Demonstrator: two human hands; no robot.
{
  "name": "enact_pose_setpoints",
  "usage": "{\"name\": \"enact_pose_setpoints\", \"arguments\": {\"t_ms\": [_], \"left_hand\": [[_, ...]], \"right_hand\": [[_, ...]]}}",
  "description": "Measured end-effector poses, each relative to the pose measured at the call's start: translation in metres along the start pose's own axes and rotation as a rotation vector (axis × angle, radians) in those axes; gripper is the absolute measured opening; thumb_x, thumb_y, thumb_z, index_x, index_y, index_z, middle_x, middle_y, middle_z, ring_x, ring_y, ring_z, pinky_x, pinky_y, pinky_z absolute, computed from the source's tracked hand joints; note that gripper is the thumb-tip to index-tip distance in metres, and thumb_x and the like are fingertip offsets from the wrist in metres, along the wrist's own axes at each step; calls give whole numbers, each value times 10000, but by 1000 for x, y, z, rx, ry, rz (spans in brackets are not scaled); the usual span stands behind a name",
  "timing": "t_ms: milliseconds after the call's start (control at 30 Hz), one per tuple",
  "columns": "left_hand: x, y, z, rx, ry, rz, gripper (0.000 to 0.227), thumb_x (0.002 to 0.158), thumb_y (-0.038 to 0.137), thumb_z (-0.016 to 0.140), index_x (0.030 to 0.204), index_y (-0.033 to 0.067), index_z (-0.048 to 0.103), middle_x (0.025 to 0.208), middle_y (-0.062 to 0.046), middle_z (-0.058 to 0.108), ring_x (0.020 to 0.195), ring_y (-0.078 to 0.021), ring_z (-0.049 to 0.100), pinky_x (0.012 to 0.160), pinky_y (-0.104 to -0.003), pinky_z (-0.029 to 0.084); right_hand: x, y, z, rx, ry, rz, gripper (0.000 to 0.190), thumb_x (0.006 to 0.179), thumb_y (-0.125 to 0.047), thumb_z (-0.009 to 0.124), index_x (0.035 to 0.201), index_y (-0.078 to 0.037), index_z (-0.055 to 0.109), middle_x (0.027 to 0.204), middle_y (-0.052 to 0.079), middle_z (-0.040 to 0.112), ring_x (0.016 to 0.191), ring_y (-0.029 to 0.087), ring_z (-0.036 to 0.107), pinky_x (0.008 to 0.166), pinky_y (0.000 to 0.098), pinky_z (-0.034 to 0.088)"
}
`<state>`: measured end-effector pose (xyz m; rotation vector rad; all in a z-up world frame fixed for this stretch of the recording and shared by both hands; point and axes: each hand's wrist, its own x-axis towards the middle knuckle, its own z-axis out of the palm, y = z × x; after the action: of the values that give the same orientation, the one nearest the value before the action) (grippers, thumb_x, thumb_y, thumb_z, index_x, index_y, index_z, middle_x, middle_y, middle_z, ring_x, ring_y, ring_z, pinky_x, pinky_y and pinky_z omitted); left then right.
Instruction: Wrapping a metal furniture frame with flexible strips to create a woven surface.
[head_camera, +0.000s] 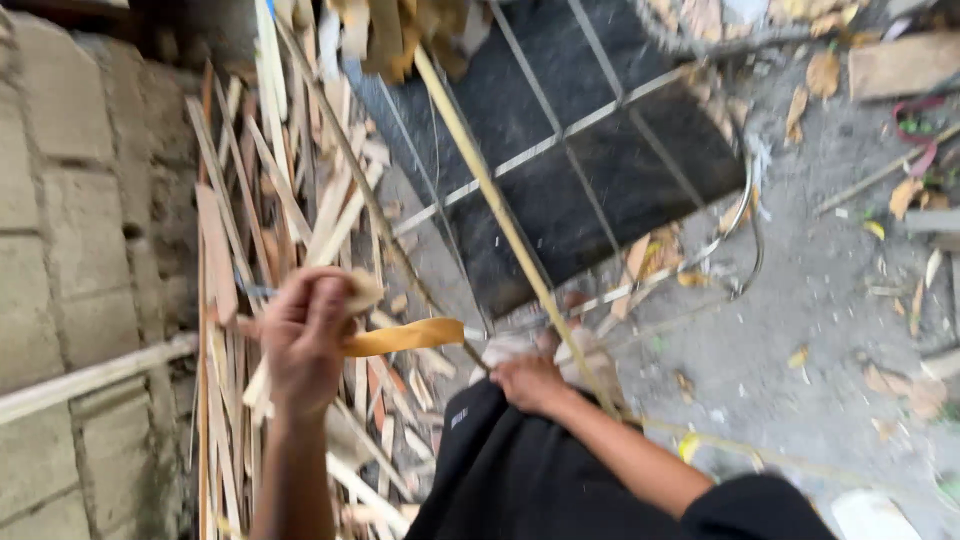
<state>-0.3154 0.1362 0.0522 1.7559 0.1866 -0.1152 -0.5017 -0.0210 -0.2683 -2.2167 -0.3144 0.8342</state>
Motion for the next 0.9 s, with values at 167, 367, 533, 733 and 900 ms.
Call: {"name": "enact_pose_setpoints", "arguments": {"t_ms": [167,367,533,733,900], "left_hand": [[-82,-120,-20,522,-328,-367,438,912,66,679,1341,2,620,1083,-285,755,1078,-455,702,1006,-587,507],[-160,-295,-31,585,-333,-723,338,900,258,762,1218,145,785,1144,-108,807,1162,-343,730,1007,-470,555],[-170,-335,-6,398,-261,-677,283,890,331,798,1153,228,818,1085,-59,812,1124,-297,741,968,-415,580],[-150,-314,1,480,-230,-605,300,910,390,740,1112,183,819,1030,-83,815,1095,-346,737,944,-484,582],[-148,-295,10,550,-178,-604,257,888,395,745,1018,195,841,959,-93,819,1035,-348,765,908,-468,588]], "right_hand": [[-6,-11,-2,3,52,30,345,1001,-449,495,977,-186,717,903,144,759,952,400,746,824,547,586],[-11,-22,25,-317,174,72,319,978,-491,488,1058,-319,744,854,2,739,857,285,740,803,478,536],[-21,-28,7,-198,155,46,312,958,-409,586,1155,-251,769,929,78,776,941,351,745,853,509,539],[-19,-14,12,10,204,-20,299,949,-357,607,1157,-261,800,945,75,792,950,347,751,855,471,558],[-17,-19,7,97,134,130,331,996,-485,585,1136,-290,813,951,72,811,995,338,755,861,450,569]]}}
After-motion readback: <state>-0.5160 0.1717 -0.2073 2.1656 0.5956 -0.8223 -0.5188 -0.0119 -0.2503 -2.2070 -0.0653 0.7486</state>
